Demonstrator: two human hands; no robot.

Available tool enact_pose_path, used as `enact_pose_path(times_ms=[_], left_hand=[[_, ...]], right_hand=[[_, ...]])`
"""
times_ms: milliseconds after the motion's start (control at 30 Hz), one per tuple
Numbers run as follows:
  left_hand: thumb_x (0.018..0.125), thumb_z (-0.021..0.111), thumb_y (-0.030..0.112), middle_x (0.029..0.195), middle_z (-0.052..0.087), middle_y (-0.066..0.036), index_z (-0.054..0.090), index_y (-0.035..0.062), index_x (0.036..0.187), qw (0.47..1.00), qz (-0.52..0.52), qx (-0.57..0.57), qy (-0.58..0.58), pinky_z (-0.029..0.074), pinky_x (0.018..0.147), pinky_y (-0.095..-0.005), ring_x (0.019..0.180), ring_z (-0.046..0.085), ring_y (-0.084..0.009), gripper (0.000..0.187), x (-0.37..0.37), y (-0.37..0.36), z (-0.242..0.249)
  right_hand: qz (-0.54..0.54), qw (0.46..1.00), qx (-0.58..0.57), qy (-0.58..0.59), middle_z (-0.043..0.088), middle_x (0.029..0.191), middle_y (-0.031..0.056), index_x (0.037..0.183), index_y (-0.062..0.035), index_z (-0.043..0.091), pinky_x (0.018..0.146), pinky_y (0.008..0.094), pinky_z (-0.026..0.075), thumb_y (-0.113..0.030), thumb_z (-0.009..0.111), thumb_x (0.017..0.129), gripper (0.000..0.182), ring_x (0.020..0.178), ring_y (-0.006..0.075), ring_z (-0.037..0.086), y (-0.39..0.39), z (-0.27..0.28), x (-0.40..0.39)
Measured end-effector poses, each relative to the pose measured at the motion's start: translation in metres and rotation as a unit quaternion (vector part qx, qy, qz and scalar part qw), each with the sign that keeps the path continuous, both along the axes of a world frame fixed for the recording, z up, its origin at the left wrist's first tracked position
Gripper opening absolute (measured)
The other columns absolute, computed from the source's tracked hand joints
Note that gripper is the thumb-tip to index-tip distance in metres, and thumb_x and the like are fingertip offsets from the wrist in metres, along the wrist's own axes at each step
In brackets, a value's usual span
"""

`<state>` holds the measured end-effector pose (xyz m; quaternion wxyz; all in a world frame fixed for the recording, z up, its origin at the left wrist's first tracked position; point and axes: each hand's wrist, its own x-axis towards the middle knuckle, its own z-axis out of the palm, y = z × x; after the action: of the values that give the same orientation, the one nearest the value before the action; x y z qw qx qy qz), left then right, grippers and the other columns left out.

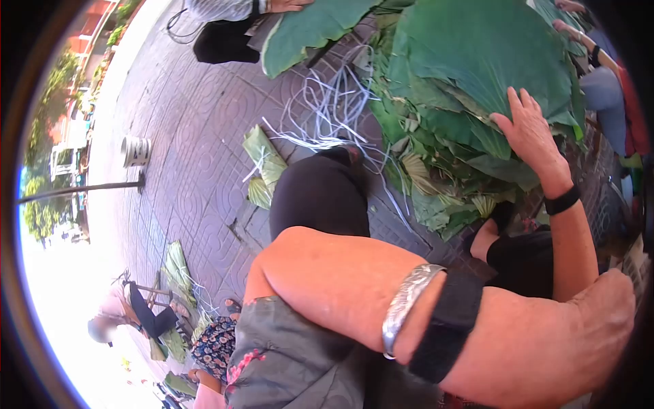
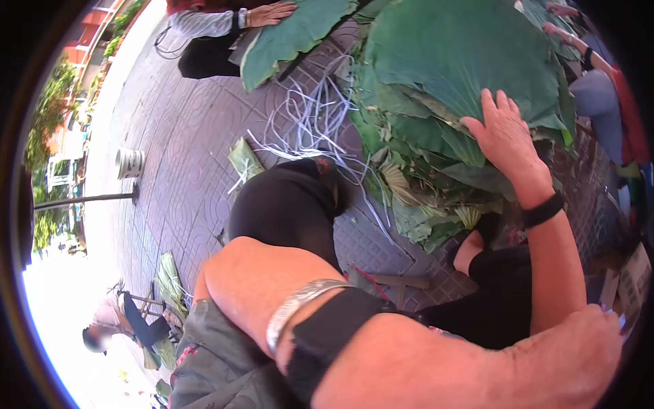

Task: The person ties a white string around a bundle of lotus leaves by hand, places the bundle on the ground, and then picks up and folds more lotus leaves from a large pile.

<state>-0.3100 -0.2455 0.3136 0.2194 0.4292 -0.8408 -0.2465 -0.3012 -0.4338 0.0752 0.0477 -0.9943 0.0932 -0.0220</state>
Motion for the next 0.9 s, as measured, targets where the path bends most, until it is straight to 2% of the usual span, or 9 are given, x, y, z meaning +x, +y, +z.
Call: enact_pose_path(times_ms=[200, 267, 300, 467, 600, 633, 700, 800, 900], left_hand=[[0.076, 0.059, 0.016, 0.082, 0.062, -0.01, 0.061, -0.0008, 0.094, 0.92, 0.346, -0.184, 0.027, 0.044, 0.084, -0.037, 0.09, 0.061, -0.0268, 0.024, -0.002, 0.04, -0.076], [0.08, 0.067, 0.026, 0.093, 0.071, -0.02, 0.069, 0.0011, 0.107, 0.92, 0.386, 0.046, 0.05, 0.054, 0.084, -0.0453, 0.092, 0.069, -0.0382, 0.037, 0.054, 0.066, -0.066], [0.09, 0.065, 0.027, 0.083, 0.065, -0.014, 0.062, 0.0034, 0.111, 0.887, 0.456, -0.073, 0.022, 0.051, 0.069, -0.0383, 0.078, 0.066, -0.0285, 0.032, 0.078, 0.094, -0.09], [0.097, 0.061, 0.034, 0.101, 0.07, -0.011, 0.057, -0.0024, 0.126, 0.481, 0.782, 0.001, 0.398, 0.051, 0.084, -0.0281, 0.096, 0.065, -0.0166, 0.047, 0.186, 0.273, -0.209], [0.086, 0.068, 0.034, 0.089, 0.067, -0.012, 0.065, -0.0069, 0.11, 0.244, 0.94, 0.155, 0.179, 0.05, 0.069, -0.0328, 0.078, 0.062, -0.0194, 0.048, 0.179, 0.46, -0.488], [0.083, 0.073, 0.033, 0.1, 0.068, -0.019, 0.062, -0.0119, 0.111, 0.211, 0.953, 0.214, 0.033, 0.051, 0.079, -0.0382, 0.092, 0.065, -0.0272, 0.054, 0.137, 0.439, -0.469], [0.078, 0.078, 0.028, 0.117, 0.062, -0.03, 0.052, -0.0235, 0.115, 0.129, 0.937, 0.207, 0.25, 0.049, 0.092, -0.0387, 0.109, 0.063, -0.0327, 0.068, 0.086, 0.461, -0.54], [0.086, 0.067, 0.044, 0.14, 0.053, -0.02, 0.042, 0.0026, 0.144, -0.048, 0.872, 0.284, 0.395, 0.048, 0.098, -0.0462, 0.128, 0.051, -0.0398, 0.075, 0.043, 0.43, -0.568], [0.086, 0.069, 0.03, 0.138, 0.053, -0.021, 0.04, 0.0055, 0.145, -0.038, 0.853, 0.202, 0.48, 0.049, 0.093, -0.0574, 0.126, 0.051, -0.0434, 0.07, 0.033, 0.425, -0.587]], right_hand=[[-0.014, 0.998, 0.009, 0.063, 0.034, 0.149, 0.031, 0.145, 0.0031, 0.035, 0.108, 0.056, 0.035, -0.037, 0.059, 0.095, 0.069, 0.138, 0.0466, 0.033, -0.008, -0.001, 0.003], [0.025, 0.997, 0.01, 0.066, 0.035, 0.148, 0.031, 0.145, 0.0031, 0.035, 0.108, 0.0556, 0.035, -0.037, 0.06, 0.094, 0.069, 0.138, 0.0465, 0.033, -0.008, 0.009, -0.004], [0.003, 0.997, 0.001, 0.074, 0.036, 0.148, 0.0311, 0.145, 0.0027, 0.035, 0.109, 0.0541, 0.035, -0.038, 0.06, 0.094, 0.07, 0.138, 0.0458, 0.035, -0.027, -0.019, 0.009], [-0.03, 0.997, 0.023, 0.074, 0.038, 0.147, 0.0298, 0.145, 0.0024, 0.038, 0.109, 0.0495, 0.035, -0.039, 0.06, 0.094, 0.069, 0.138, 0.0429, 0.036, -0.012, 0.009, 0.006], [-0.011, 0.997, 0.015, 0.072, 0.04, 0.147, 0.0287, 0.144, 0.0021, 0.04, 0.11, 0.0463, 0.034, -0.038, 0.06, 0.095, 0.066, 0.137, 0.04, 0.038, -0.015, 0.021, 0.005], [-0.005, 0.999, 0.002, 0.052, 0.041, 0.147, 0.0276, 0.143, 0.0023, 0.041, 0.112, 0.0448, 0.033, -0.032, 0.06, 0.095, 0.062, 0.137, 0.0394, 0.039, -0.005, 0.028, 0.004], [0.034, 0.999, -0.009, 0.01, 0.041, 0.147, 0.0269, 0.143, 0.0021, 0.042, 0.112, 0.0444, 0.032, -0.027, 0.06, 0.094, 0.06, 0.137, 0.039, 0.039, -0.012, 0.019, 0.007], [0.051, 0.998, 0.018, -0.041, 0.04, 0.149, 0.0244, 0.144, 0.0003, 0.042, 0.113, 0.0431, 0.031, -0.016, 0.061, 0.092, 0.058, 0.139, 0.0373, 0.039, 0.004, 0.023, 0.011], [0.079, 0.994, 0.031, -0.066, 0.04, 0.15, 0.022, 0.145, -0.0009, 0.041, 0.114, 0.0422, 0.031, -0.011, 0.06, 0.092, 0.057, 0.139, 0.0358, 0.039, 0.018, 0.023, 0.016]])
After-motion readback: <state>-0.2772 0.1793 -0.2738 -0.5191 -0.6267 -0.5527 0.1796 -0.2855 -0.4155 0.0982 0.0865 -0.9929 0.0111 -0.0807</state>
